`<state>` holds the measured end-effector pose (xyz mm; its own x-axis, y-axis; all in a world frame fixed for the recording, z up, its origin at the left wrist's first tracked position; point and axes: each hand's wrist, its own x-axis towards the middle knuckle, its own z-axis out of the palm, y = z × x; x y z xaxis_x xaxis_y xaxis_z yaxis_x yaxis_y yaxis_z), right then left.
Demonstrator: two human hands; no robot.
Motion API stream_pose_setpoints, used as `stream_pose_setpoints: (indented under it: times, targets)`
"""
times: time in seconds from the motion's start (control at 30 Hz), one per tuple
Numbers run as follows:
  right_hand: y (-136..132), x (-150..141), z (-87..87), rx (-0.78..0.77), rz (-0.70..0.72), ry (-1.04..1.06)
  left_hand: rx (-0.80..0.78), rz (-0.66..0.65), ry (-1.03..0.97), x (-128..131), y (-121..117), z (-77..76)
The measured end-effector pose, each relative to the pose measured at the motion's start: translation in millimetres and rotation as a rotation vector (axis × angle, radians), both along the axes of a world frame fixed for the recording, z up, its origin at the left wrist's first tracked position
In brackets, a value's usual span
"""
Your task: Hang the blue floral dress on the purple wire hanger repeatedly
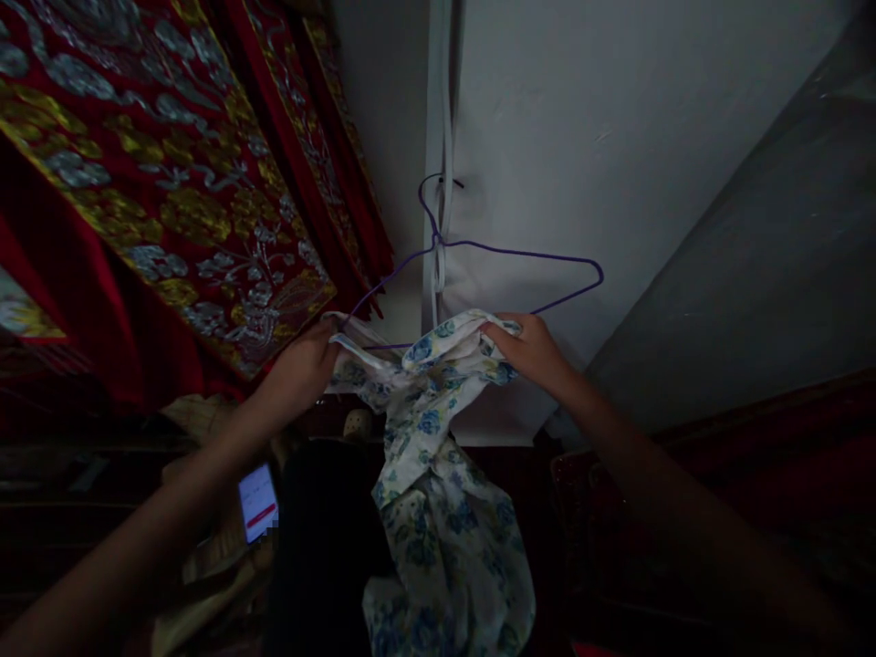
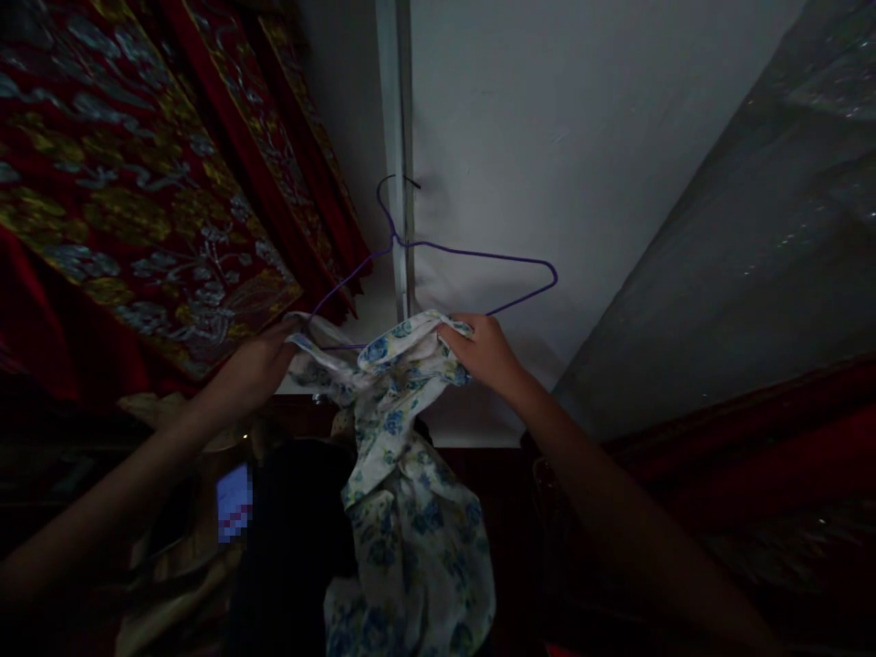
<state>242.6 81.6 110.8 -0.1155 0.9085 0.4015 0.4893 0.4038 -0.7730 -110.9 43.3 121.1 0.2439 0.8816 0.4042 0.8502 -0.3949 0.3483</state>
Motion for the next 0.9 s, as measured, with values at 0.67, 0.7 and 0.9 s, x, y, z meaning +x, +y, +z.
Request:
stream_pose_setpoints:
  times: [0.67,0.7,0.9]
  targets:
    - [-16,61,50.6,0.159,-0.498,-0.232,0.355,-0.145,-0.049,21,74,55.6]
    - [-16,71,58.1,0.035,-0.46,-0.296,0.347,-0.145,-0.063,19,75,56.8]
    - [-24,75,75.4,-0.262,-0.042,0.26,0.324,0.096,-0.262,15,90,53.6]
